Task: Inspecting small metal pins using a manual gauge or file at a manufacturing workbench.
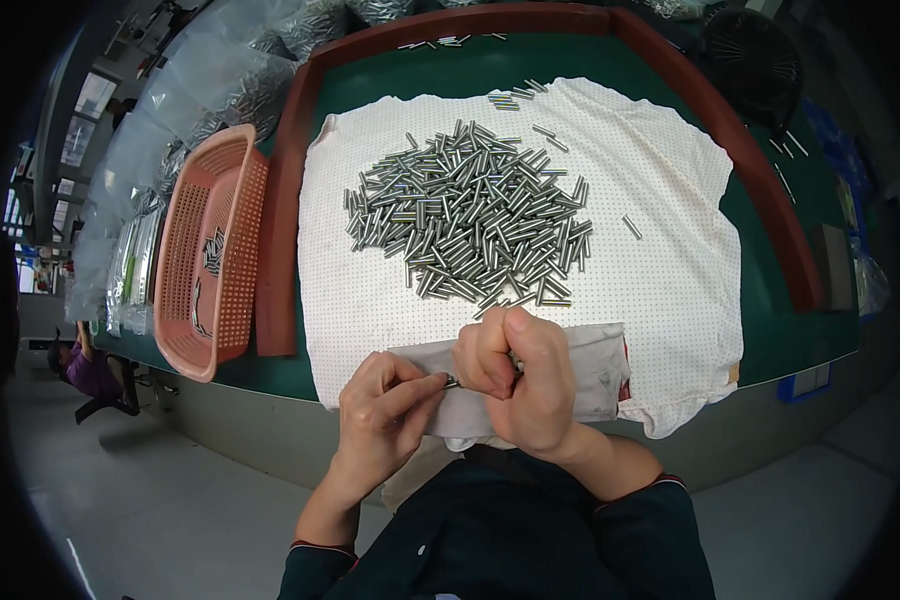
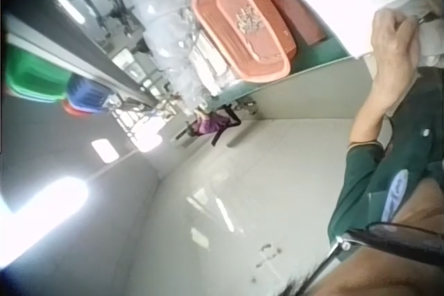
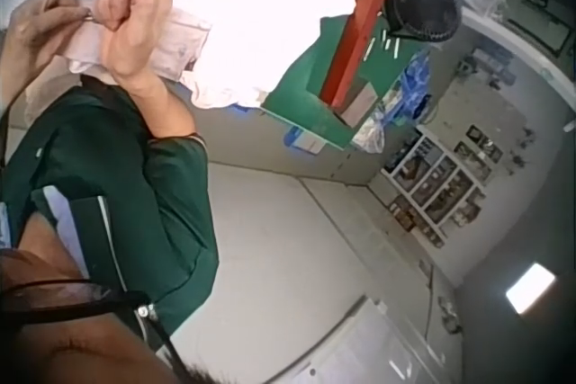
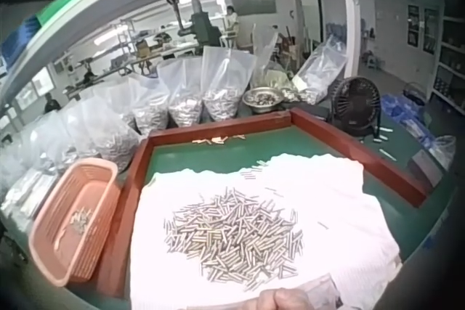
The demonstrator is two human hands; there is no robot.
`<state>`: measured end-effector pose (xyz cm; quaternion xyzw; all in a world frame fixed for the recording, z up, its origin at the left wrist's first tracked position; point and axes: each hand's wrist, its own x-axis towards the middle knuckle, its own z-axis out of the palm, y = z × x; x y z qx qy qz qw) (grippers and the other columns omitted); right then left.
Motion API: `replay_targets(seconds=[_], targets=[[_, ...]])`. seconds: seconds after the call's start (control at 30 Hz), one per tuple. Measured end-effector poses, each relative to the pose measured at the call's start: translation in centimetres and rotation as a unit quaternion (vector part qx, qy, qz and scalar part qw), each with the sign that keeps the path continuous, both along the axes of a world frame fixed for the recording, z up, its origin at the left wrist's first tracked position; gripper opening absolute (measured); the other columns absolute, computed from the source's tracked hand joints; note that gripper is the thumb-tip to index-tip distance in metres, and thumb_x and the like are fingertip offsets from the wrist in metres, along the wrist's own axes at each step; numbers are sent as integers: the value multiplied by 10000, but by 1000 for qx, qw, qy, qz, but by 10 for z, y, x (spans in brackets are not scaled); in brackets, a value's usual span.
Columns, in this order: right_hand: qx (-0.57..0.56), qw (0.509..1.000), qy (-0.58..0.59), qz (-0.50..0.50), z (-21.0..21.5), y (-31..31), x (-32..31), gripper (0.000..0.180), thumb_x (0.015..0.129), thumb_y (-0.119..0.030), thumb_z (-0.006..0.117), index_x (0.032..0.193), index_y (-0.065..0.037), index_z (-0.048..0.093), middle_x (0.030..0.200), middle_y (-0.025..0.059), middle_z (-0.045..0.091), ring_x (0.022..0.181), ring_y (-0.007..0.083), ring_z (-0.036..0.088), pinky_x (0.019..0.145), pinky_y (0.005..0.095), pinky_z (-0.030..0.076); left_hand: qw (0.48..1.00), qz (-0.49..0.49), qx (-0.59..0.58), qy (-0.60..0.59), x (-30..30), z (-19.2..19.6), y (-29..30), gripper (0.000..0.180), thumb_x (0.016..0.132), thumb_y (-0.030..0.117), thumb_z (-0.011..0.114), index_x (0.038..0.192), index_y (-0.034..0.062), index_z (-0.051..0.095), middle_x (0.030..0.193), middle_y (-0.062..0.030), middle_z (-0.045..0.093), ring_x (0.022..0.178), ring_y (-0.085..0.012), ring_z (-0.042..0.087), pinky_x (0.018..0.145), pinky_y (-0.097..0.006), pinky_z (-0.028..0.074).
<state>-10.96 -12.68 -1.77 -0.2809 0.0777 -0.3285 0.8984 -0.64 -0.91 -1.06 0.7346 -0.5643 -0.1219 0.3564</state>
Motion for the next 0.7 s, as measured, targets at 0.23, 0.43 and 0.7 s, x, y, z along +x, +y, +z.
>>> replay_targets(seconds=[0.23,0.43,0.7], targets=[[-38,998,41,9,-1,-1,2,427,926,-319,232,559,-114,306,452,-15,291,411,95,179,431,254,207,1000,-1,10,9,3,-1,-1,180,639,-35,644,811,18,641,666,-61,470,607,-218,467,519,-320,378],[-54,998,34,14,2,6,4,416,925,-242,299,555,-60,353,480,0,301,448,94,259,451,246,229,999,-18,25,14,7,3,-3,207,611,-59,625,806,7,639,649,-71,455,601,-228,469,510,-330,383],[-257,962,89,-37,7,20,10,416,915,-266,332,541,-85,323,468,-15,276,413,88,247,424,260,209,999,-30,2,22,6,2,-2,223,596,-71,612,804,5,638,649,-82,469,608,-241,486,512,-332,399]])
